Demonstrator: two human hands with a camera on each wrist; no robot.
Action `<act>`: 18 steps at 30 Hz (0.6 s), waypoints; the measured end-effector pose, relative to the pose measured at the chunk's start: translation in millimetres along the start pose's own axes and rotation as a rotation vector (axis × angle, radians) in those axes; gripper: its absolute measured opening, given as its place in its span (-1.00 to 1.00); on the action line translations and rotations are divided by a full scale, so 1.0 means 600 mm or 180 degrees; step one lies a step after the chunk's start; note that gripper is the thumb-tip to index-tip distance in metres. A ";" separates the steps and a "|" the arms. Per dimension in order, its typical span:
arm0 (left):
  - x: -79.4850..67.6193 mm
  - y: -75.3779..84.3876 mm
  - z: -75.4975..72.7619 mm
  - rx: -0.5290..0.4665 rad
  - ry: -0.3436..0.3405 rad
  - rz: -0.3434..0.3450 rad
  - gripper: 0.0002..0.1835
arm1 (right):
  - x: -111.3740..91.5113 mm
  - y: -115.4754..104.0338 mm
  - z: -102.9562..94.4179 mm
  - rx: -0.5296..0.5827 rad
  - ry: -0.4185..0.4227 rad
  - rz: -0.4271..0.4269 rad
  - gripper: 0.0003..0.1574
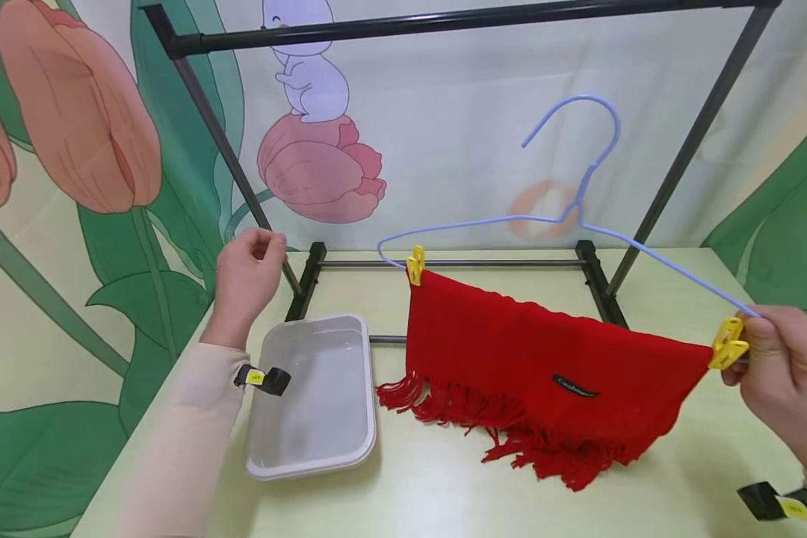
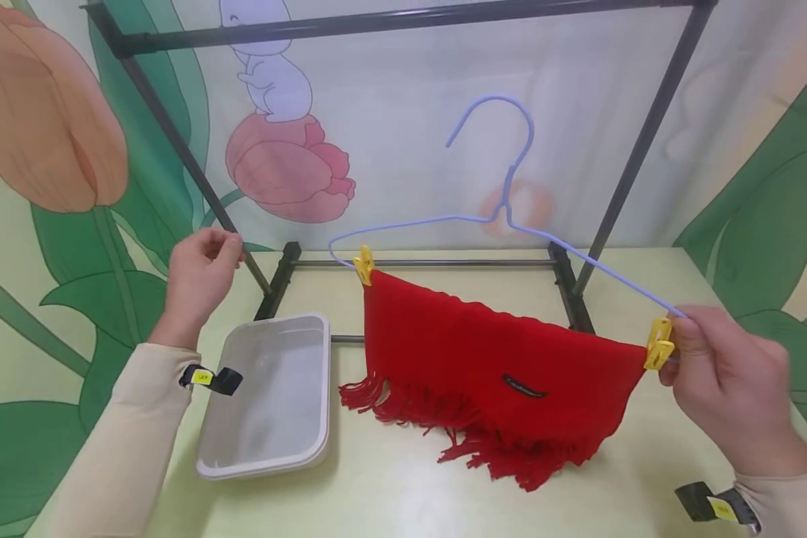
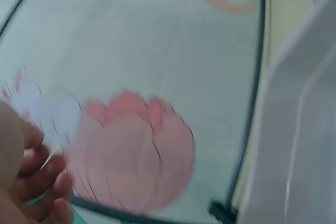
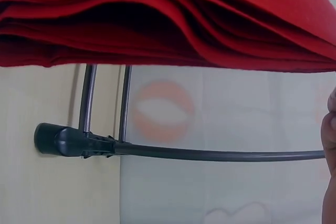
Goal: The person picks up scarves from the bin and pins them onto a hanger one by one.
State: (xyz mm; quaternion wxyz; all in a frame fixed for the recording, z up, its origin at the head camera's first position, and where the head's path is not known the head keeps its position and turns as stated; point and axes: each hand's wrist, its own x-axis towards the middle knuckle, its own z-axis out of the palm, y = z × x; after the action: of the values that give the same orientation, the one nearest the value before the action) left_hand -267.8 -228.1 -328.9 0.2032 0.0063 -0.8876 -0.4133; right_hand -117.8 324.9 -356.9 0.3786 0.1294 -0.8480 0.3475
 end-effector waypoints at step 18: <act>0.112 -0.085 0.030 0.0043 -0.0029 -0.0295 -0.55 | -0.016 0.007 -0.021 0.0121 0.0229 0.0058 -0.76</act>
State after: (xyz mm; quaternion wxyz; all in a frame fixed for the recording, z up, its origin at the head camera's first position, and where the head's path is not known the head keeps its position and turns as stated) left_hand -343.8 -260.6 -353.1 0.1798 0.0469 -0.8901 -0.4163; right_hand -106.2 336.2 -360.2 0.4032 0.1163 -0.8282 0.3715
